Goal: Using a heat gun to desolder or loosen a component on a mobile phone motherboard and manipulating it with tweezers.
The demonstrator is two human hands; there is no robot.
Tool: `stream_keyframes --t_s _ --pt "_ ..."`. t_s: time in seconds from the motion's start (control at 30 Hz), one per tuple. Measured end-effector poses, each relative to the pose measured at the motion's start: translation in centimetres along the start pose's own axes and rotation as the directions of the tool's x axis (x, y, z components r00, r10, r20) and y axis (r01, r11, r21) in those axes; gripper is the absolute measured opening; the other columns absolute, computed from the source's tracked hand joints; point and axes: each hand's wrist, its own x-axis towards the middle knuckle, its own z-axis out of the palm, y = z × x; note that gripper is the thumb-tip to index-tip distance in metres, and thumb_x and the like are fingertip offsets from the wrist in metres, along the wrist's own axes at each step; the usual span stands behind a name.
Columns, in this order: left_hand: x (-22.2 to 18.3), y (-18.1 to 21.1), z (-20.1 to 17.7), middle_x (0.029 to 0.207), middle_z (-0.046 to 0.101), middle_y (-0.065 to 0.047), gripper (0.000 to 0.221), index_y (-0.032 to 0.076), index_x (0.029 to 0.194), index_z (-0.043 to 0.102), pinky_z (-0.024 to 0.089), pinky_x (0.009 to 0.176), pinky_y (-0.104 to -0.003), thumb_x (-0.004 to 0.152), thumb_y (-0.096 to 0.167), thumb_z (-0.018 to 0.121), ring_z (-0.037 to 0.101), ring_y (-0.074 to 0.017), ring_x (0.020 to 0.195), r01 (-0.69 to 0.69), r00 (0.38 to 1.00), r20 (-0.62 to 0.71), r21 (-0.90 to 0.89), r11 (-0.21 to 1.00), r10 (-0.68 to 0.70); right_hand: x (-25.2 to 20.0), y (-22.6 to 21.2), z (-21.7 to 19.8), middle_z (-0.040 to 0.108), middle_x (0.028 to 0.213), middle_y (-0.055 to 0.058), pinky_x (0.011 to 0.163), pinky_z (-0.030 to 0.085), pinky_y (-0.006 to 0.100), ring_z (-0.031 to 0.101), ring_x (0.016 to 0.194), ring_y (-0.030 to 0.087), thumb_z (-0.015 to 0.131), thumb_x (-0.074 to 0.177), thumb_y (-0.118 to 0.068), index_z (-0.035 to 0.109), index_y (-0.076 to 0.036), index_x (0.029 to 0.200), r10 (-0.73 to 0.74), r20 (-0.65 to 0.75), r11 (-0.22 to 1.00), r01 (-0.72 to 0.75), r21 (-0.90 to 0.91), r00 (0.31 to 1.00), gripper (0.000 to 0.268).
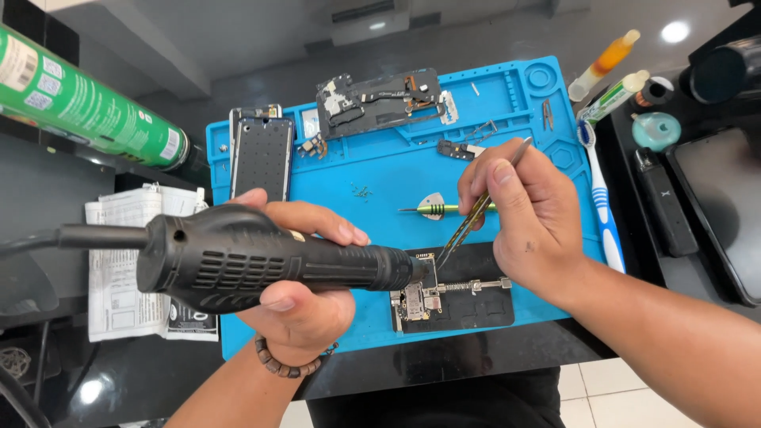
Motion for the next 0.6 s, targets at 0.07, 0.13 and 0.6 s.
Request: stream_keyframes --t_s 0.07,0.13,0.6 --pt "-0.04 -0.26 -0.02 0.067 0.054 -0.013 0.072 -0.004 0.117 0.028 0.05 0.044 -0.031 0.097 0.062 0.045 0.054 -0.0254 0.044 0.019 1.0 -0.007 -0.032 0.999 -0.019 0.09 0.07 -0.05 0.05 0.072 0.011 0.054 0.042 0.027 0.052 0.064 0.02 0.035 0.103 -0.019 0.045 -0.003 0.082 0.004 -0.004 1.0 -0.004 0.01 1.0 0.028" --pt "-0.17 -0.44 -0.12 0.068 0.054 -0.014 0.073 -0.003 0.118 0.028 0.051 0.043 -0.032 0.096 0.063 0.048 0.053 -0.0254 0.044 0.042 0.999 -0.017 -0.059 0.997 -0.043 0.02 0.15 -0.04 0.051 0.071 0.011 0.053 0.042 0.027 0.051 0.064 0.02 0.035 0.103 -0.019 0.045 -0.003 0.082 0.012 -0.002 1.0 -0.012 0.023 1.0 0.028" --pt "-0.11 -0.58 -0.1 0.07 0.055 -0.014 0.073 -0.003 0.119 0.03 0.052 0.043 -0.033 0.096 0.063 0.051 0.053 -0.0248 0.045 0.048 0.998 -0.032 -0.132 0.99 -0.052 0.25 0.0 -0.13 0.051 0.072 0.01 0.059 0.043 0.028 0.052 0.065 0.019 0.034 0.103 -0.019 0.044 -0.005 0.081 0.006 0.006 1.0 -0.006 -0.013 1.0 0.028"
